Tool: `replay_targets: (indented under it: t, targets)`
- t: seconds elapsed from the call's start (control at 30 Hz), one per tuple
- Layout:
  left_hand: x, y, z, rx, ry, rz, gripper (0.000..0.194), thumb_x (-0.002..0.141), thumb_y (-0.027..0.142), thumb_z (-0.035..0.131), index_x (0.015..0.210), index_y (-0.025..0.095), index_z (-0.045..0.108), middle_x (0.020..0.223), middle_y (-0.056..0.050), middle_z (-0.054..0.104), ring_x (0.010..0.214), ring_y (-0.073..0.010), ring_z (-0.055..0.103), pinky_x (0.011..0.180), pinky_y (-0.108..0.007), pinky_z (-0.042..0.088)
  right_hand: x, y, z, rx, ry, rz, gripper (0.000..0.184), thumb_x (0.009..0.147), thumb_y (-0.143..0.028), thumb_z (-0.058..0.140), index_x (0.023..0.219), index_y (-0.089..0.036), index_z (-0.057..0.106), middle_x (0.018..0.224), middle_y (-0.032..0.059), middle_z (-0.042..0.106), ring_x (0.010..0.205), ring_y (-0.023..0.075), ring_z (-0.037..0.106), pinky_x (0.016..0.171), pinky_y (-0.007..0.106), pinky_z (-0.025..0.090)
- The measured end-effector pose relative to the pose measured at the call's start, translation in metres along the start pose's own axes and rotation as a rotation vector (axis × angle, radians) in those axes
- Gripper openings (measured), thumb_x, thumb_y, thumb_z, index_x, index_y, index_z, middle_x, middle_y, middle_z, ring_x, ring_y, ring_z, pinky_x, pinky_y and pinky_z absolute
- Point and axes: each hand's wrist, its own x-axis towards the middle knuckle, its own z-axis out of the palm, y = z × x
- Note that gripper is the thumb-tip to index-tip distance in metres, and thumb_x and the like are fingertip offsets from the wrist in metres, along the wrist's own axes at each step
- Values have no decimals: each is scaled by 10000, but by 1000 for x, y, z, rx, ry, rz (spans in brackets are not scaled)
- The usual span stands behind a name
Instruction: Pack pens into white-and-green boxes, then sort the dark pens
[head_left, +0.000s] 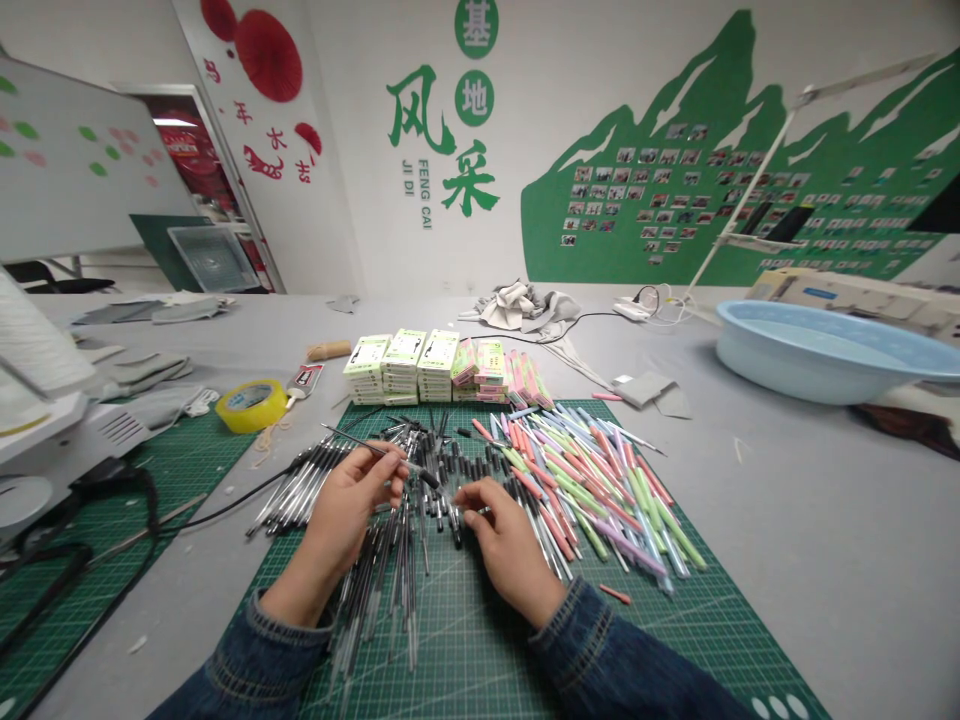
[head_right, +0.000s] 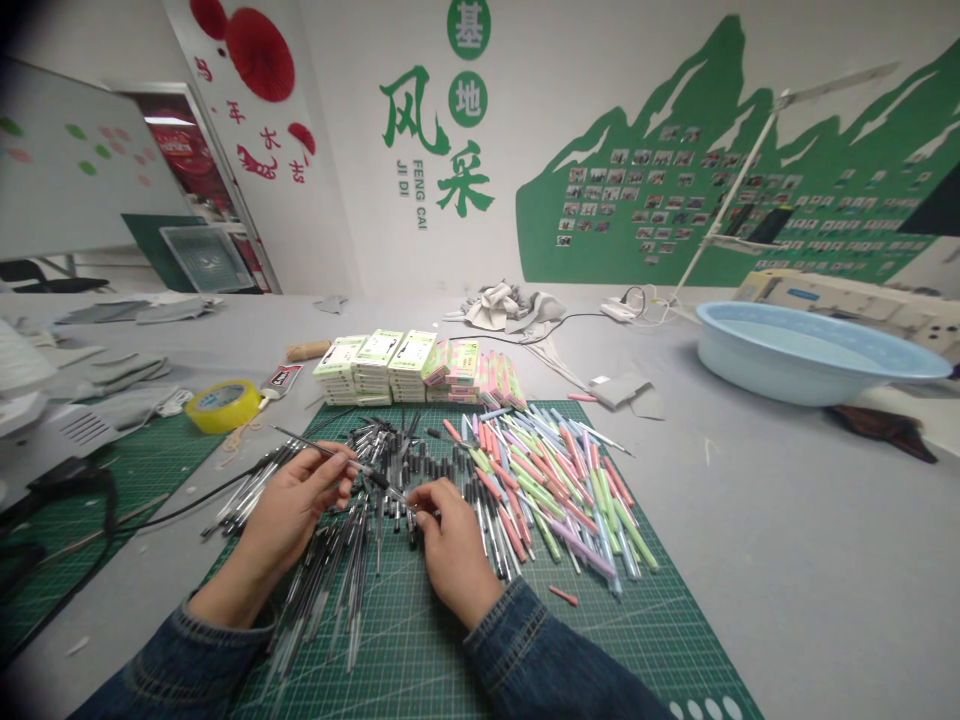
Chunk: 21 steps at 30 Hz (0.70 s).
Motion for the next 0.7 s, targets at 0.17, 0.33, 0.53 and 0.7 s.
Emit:
replay_targets:
  t: [0.17, 0.33, 0.53, 0.7]
  targets:
    - [-1, 5, -3, 306, -92, 74, 230, 751, 373, 673, 864, 175, 642, 646, 12, 607, 551, -131, 547, 520, -236, 454, -1, -1, 0, -17, -11, -21, 256, 775, -33, 458, 893, -203, 609, 897, 21, 597, 868, 178, 571, 794, 305, 446]
    - [-5, 10, 1, 365, -177, 64, 330, 762, 387, 652, 1026, 190, 658, 689, 6, 605, 536, -139, 536, 533, -248, 447, -1, -3, 1, 50, -43, 26, 237, 777, -55, 465, 887, -205, 611, 899, 15, 608, 872, 176, 577, 782, 295, 452]
    - [-6, 10, 2, 429, -179, 106, 230, 821, 386, 595, 929, 196, 667, 561, 39, 538, 484, -127, 509, 519, -234, 409, -2, -4, 3, 143, -95, 58, 191, 782, -93, 503, 893, -206, 609, 870, -1, 607, 829, 163, 568, 751, 273, 446]
    - [-8, 2, 8, 381, -236, 42, 214, 808, 389, 607, 846, 188, 672, 511, 45, 524, 455, -118, 487, 485, -225, 388, -6, -10, 3, 106, -189, 33, 160, 847, -233, 566, 997, -238, 620, 770, -30, 608, 706, 148, 553, 677, 253, 416]
